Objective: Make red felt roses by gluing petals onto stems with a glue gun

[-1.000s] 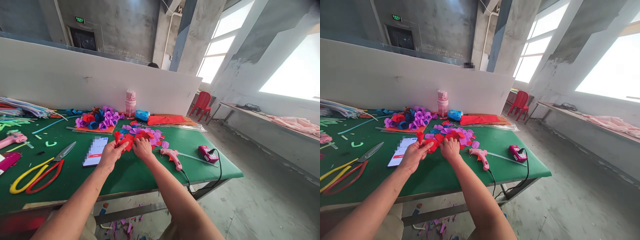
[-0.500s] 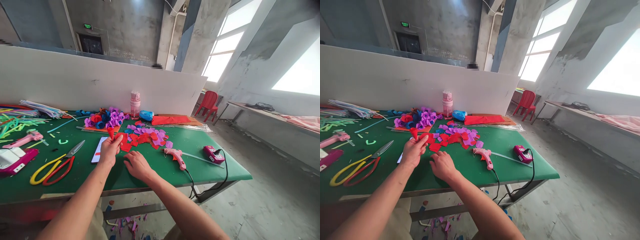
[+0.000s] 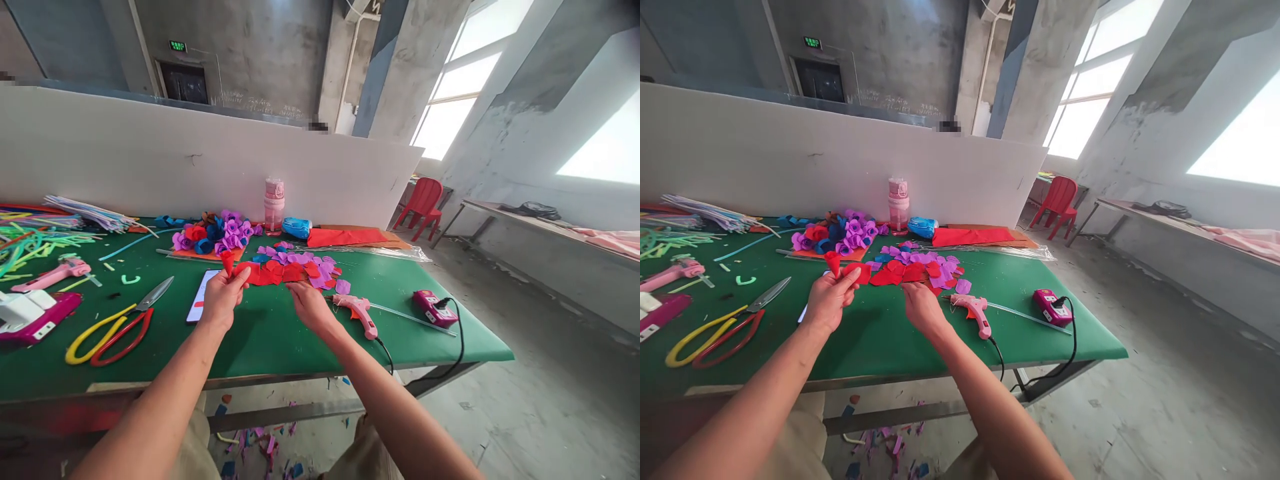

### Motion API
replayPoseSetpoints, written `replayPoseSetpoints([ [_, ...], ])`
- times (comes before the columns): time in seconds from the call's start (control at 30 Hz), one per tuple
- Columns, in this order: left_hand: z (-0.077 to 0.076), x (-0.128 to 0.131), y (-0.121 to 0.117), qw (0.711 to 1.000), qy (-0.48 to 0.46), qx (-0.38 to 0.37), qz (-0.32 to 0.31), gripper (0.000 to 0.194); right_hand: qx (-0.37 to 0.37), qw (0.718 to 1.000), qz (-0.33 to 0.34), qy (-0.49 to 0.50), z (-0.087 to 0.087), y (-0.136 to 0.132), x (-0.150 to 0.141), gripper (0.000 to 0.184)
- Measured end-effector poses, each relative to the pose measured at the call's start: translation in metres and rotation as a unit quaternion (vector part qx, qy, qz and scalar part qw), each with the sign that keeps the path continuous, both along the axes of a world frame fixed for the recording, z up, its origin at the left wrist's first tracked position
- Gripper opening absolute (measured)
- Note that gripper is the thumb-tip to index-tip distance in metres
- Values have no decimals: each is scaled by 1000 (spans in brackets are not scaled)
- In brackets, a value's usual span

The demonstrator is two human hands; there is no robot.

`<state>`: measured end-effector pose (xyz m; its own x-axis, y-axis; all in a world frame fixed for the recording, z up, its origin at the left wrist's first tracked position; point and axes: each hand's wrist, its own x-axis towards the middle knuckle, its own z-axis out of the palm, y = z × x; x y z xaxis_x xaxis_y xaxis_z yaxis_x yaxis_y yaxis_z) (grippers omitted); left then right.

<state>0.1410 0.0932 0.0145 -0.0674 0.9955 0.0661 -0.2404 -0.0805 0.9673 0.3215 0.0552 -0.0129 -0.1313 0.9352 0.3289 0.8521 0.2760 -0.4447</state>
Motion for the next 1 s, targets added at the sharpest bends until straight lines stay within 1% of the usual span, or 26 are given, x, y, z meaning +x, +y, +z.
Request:
replayPoseSetpoints([
  [0.07, 1, 2, -2, 1000, -3, 1, -1, 28, -29, 998, -18, -52, -17, -8, -2, 41],
  [0.13, 1, 4, -4, 1000, -4, 2, -4, 29, -37, 994, -28, -100, -33, -9, -6, 58],
  [0.2, 1, 6, -5, 1000, -5, 2, -8, 29, -34, 991, -9, -126, -40, -7, -10, 73],
  [0.23, 0, 6, -5, 1000, -5, 3, -10, 29, -32, 991, 11, -132, -41, -7, -11, 76],
  [0.3, 0, 5, -4, 1000, -5, 4, -15, 29, -29, 987, 62, -143, -37, -11, -10, 73],
  [0.37, -1, 4, -1, 1000, -2, 7, -16, 29, -25, 981, 120, -148, -30, -23, -7, 67],
  [0.47, -2, 1, 0, 1000, 0, 11, -11, 29, -23, 973, 182, -138, -19, -57, -5, 62],
  [0.53, -2, -1, -3, 1000, -2, 6, -5, 29, -24, 967, 225, -115, -13, -83, -5, 66],
  [0.57, -3, -2, -4, 1000, -4, 1, -1, 30, -24, 960, 262, -98, -9, -94, -4, 67],
  [0.6, -3, -3, -6, 1000, -5, -4, 2, 30, -26, 945, 315, -79, -6, -102, -3, 62],
  [0.63, -3, -4, -8, 1000, -5, -6, 3, 30, -26, 932, 356, -58, -4, -106, -2, 50],
  [0.67, -3, -4, -10, 1000, -4, -6, 3, 30, -20, 930, 365, -37, -2, -106, 0, 35],
  [0.7, -3, -5, -11, 1000, -2, -4, 2, 30, -12, 937, 348, -19, -1, -101, 1, 27],
  [0.73, -3, -5, -12, 1000, 0, -2, 1, 29, -3, 954, 299, -7, -2, -93, 3, 28],
  [0.8, -2, -6, -11, 1000, 2, -2, 4, 29, 3, 986, 167, -12, -6, -67, 4, 33],
  [0.83, -2, -7, -10, 1000, 1, -4, 8, 29, 0, 994, 103, -29, -10, -53, 3, 35],
  [0.9, -2, -8, -7, 1000, -3, -10, 11, 29, -11, 996, 3, -87, -18, -24, -1, 40],
  [0.97, -3, -8, -4, 1000, -5, -13, 7, 29, -19, 990, -56, -128, -24, -1, -6, 40],
  [1.0, -4, -9, -2, 1000, -5, -14, 4, 29, -21, 988, -73, -138, -27, 8, -10, 38],
])
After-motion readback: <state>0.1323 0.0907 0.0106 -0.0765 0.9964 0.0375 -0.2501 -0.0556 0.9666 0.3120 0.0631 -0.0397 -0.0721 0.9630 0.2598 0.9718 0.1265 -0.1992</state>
